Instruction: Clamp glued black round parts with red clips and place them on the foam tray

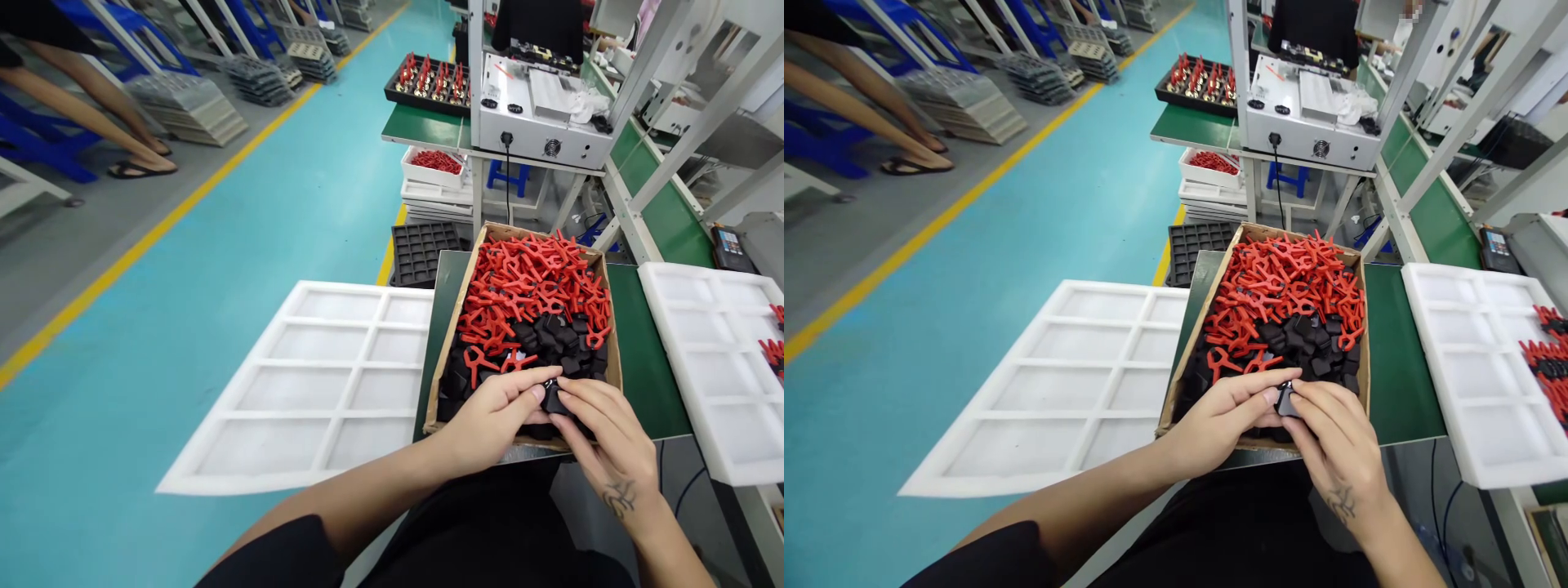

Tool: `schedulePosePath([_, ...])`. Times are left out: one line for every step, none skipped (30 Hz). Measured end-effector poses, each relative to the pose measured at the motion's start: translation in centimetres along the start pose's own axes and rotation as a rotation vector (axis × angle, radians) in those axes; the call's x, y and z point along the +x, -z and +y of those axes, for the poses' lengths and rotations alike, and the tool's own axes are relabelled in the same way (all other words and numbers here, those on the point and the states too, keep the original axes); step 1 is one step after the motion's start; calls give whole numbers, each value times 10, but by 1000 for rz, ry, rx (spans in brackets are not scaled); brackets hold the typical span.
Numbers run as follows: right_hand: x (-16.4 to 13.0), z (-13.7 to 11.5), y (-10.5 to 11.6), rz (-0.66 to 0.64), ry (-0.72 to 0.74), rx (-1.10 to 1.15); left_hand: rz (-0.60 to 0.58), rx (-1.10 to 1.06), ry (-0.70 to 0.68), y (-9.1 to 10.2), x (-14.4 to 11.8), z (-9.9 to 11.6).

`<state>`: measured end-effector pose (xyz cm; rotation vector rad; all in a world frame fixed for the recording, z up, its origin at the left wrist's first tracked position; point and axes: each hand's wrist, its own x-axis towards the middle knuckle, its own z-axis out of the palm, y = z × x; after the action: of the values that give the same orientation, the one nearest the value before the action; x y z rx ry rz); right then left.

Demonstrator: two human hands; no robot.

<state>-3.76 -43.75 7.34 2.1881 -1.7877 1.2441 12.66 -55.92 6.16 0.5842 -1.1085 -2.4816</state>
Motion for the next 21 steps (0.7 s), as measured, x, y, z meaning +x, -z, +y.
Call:
schedulePosePath([0,0,0,0,0,-3,0,4,0,0,0,0])
schedulePosePath([0,0,0,-1,0,-4,1,7,0,0,0,0])
schedulePosePath([0,0,0,-3,0,-5,2,7,0,0,0,0])
schedulePosePath([0,0,0,-3,2,-4,2,7,0,0,0,1])
schedulePosePath([0,0,0,-3,4,-3,2,8,0,0,0,1])
schedulePosePath([0,0,0,0,5,-3,2,10,1,-1,-1,2])
schedulePosePath([-1,0,0,3,6,-4,2,12,3,-1,-1,2])
schedulePosePath([-1,0,0,5,6,-4,1,16,4,-1,-1,2])
schedulePosePath([-1,0,0,8,5,-4,1,20,4,-1,-1,2])
schedulePosePath([-1,0,0,10,4,-3,1,23,3,-2,-1,2])
schedulePosePath([-1,0,0,11,3,-1,1,26,3,-2,-1,2])
schedulePosePath([-2,0,0,13,2,1,2,28,2,-2,0,2])
schedulePosePath([-2,0,0,15,2,4,3,29,1,-2,0,2])
schedulePosePath([-2,0,0,17,2,6,2,29,1,-2,0,2])
schedulePosePath([-2,0,0,17,2,7,1,29,3,-2,0,2])
schedulePosePath([-2,0,0,18,2,8,0,29,4,-2,0,1])
schedulePosePath([-1,0,0,17,2,6,0,29,6,-2,0,1])
schedulePosePath([-1,0,0,18,2,3,0,30,7,-2,0,1])
schedulePosePath([-1,0,0,17,1,0,1,31,8,-2,0,1])
schedulePosePath([-1,-1,0,17,2,-4,3,31,7,-1,0,1])
schedulePosePath([0,-1,0,16,3,-6,2,29,7,-1,0,0])
